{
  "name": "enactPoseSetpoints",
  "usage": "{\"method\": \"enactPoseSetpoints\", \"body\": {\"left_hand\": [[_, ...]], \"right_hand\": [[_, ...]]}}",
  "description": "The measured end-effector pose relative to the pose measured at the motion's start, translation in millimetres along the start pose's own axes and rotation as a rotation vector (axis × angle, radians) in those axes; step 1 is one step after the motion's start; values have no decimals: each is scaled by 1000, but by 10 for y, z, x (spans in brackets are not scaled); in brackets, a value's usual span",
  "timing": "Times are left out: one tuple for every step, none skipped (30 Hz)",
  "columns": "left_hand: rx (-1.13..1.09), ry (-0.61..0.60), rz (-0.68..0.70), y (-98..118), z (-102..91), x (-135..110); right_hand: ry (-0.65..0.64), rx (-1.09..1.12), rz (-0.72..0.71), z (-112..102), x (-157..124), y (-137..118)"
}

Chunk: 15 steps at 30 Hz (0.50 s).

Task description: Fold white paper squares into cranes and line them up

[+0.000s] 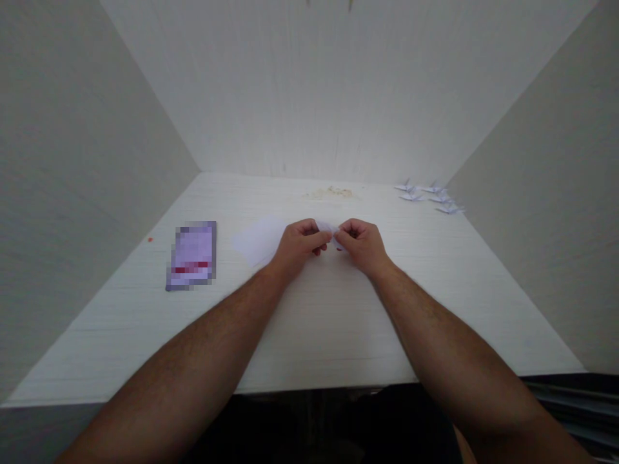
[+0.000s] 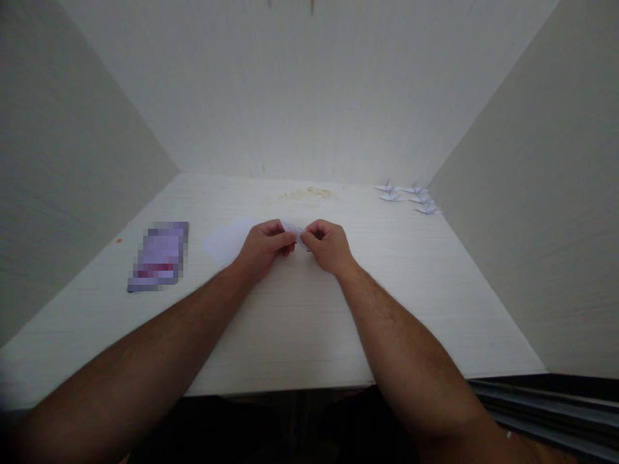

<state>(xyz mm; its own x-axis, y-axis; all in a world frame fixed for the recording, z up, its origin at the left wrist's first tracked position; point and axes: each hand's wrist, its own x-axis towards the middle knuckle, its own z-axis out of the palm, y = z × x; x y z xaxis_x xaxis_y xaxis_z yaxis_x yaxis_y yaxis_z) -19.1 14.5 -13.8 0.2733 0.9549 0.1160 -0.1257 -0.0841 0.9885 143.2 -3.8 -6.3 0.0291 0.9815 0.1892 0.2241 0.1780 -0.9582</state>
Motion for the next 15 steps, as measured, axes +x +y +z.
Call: {"method": "enactPoseSetpoints", "body": {"left_hand": [[21, -3, -2, 6, 2, -1], [44, -1, -6, 15, 7, -4], [68, 8, -11, 27, 15, -8], [90, 25, -15, 41, 24, -12], [108, 48, -17, 55, 34, -16], [119, 70, -19, 68, 43, -20], [126, 88, -18, 78, 51, -23], [129, 97, -17, 86, 56, -24], [128, 101, -17, 90, 59, -24], [127, 100, -19, 90, 59, -23], [129, 98, -19, 88, 57, -21], [133, 99, -17, 84, 54, -18], [138, 102, -11, 78, 49, -15], [143, 107, -3, 70, 43, -10], [146, 112, 5, 61, 39, -5]], "right_hand": [[8, 11, 7, -3, 3, -2], [10, 17, 11, -3, 5, -2], [6, 20, 11, -2, 6, 1], [0, 19, 8, 1, 5, 5], [-4, 16, 2, 4, 4, 11], [-4, 13, -3, 8, 3, 18], [0, 8, -8, 11, 2, 25], [5, 2, -11, 13, 2, 33], [10, -2, -10, 15, 2, 39], [12, -5, -7, 15, 3, 46], [12, -8, -2, 16, 5, 51], [11, -11, 4, 16, 7, 57], [10, -16, 7, 18, 9, 62], [10, -26, 7, 21, 11, 67], [9, -42, 1, 24, 12, 70]]}}
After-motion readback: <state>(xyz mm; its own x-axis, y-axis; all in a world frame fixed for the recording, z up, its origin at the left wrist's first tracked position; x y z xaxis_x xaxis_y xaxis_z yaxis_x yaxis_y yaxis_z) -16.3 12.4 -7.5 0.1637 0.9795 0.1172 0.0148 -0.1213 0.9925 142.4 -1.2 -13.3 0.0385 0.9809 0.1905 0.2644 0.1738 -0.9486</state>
